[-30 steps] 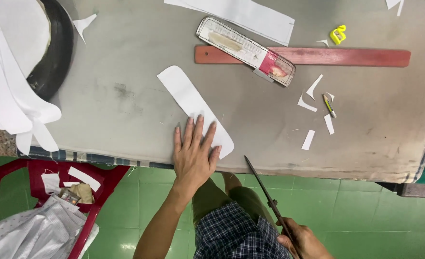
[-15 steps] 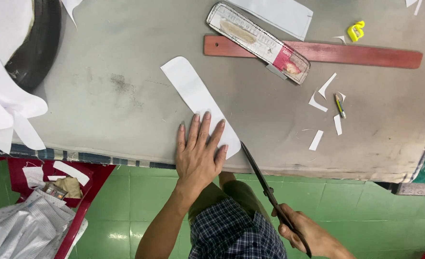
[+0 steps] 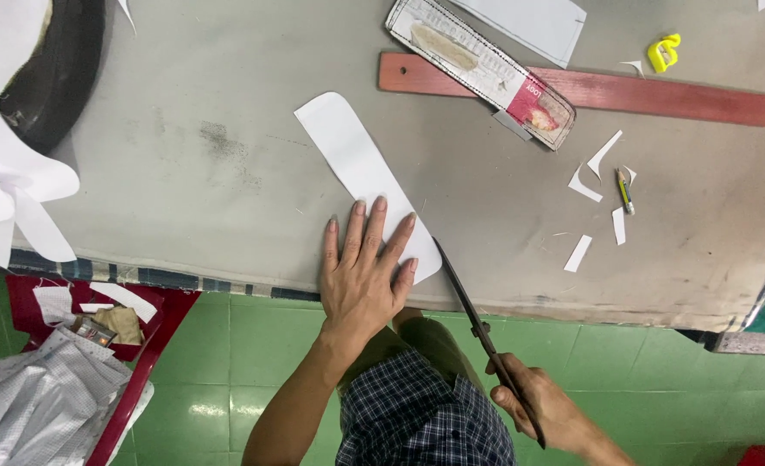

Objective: The person uses shears to cut a white fabric strip on a work table. They trim the edges and corners, then cut the strip into smaller pieces. The person also moves a ruler and other items aside to clear the workspace.

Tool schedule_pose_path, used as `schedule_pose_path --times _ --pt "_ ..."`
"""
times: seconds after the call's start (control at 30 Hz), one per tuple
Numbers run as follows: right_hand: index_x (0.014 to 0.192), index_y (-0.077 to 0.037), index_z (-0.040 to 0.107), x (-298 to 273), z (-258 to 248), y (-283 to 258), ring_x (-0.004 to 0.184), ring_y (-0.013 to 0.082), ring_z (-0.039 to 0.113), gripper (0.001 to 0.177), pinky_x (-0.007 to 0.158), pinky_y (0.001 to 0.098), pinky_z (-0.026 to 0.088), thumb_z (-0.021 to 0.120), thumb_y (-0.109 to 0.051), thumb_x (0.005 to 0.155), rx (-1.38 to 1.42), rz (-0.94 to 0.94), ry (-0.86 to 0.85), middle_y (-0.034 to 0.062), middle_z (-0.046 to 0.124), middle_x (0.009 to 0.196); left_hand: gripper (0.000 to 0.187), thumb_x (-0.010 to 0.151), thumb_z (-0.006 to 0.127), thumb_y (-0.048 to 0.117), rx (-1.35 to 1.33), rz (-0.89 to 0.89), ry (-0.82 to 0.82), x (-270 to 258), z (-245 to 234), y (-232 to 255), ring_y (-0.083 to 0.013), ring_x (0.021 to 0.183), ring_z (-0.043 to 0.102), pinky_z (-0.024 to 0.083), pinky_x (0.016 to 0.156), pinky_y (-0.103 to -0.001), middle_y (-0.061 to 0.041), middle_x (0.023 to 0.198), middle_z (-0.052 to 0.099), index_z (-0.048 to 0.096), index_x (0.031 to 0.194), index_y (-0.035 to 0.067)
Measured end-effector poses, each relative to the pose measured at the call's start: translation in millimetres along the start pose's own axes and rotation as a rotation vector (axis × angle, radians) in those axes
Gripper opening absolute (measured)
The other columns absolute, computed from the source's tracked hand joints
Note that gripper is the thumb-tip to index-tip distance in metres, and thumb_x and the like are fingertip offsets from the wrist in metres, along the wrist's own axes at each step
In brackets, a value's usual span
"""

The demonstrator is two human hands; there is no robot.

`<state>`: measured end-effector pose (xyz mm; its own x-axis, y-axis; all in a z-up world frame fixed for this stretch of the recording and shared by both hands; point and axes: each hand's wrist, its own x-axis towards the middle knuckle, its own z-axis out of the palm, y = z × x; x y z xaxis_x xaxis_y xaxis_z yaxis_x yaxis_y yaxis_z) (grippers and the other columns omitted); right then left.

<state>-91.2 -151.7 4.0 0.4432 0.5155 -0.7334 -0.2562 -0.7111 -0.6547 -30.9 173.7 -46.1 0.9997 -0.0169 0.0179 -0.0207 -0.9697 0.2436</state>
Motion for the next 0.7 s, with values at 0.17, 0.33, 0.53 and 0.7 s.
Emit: schedule_pose_path --times 0.17,0.33,0.53,0.7 --pt "0.118 -0.007 0.059 -12.7 7.7 28.4 0.033 0.0117 0.056 0.062 0.03 0.0287 0.053 0.055 -0.06 0.087 0.201 0.199 0.141 -0.0021 0.056 0.054 0.077 0.103 0.018 0.072 0.123 -0.085 -0.089 -5.4 16.7 34.1 -0.0418 0.143 0.042 0.031 0.12 -0.055 -0.023 0.163 0.033 0.03 0.164 0.028" --pt "0.121 -0.008 0.057 -28.6 13.9 58.6 0.034 0.0117 0.061 0.057 0.031 0.0283 0.057 0.06 -0.053 0.086 0.167 0.244 0.365 -0.0037 0.06 0.056 0.092 0.098 0.015 0.08 0.278 -0.095 -0.024 0.6 11.1 67.0 -0.0366 0.126 0.048 0.038 0.107 -0.048 -0.025 0.147 0.048 0.046 0.158 0.018" --pt "0.123 -0.009 0.057 -40.2 34.5 84.4 0.04 0.0119 0.061 0.058 0.037 0.03 0.057 0.061 -0.053 0.086 0.212 0.26 0.4 -0.0025 0.063 0.062 0.079 0.103 0.028 0.068 0.06 0.187 0.011 7.7 -13.1 26.2 -0.0404 0.139 0.051 0.035 0.119 -0.058 -0.022 0.146 0.057 0.051 0.151 0.009" --pt "0.127 -0.01 0.054 -47.2 55.6 106.1 0.035 0.0106 0.055 0.061 0.031 0.0288 0.051 0.057 -0.057 0.088 0.208 0.243 0.338 -0.0035 0.056 0.054 0.073 0.102 0.025 0.072 0.121 0.22 -0.084 -11.3 5.0 37.3 -0.0482 0.152 0.032 0.031 0.122 -0.063 -0.02 0.167 0.029 0.034 0.162 0.03"
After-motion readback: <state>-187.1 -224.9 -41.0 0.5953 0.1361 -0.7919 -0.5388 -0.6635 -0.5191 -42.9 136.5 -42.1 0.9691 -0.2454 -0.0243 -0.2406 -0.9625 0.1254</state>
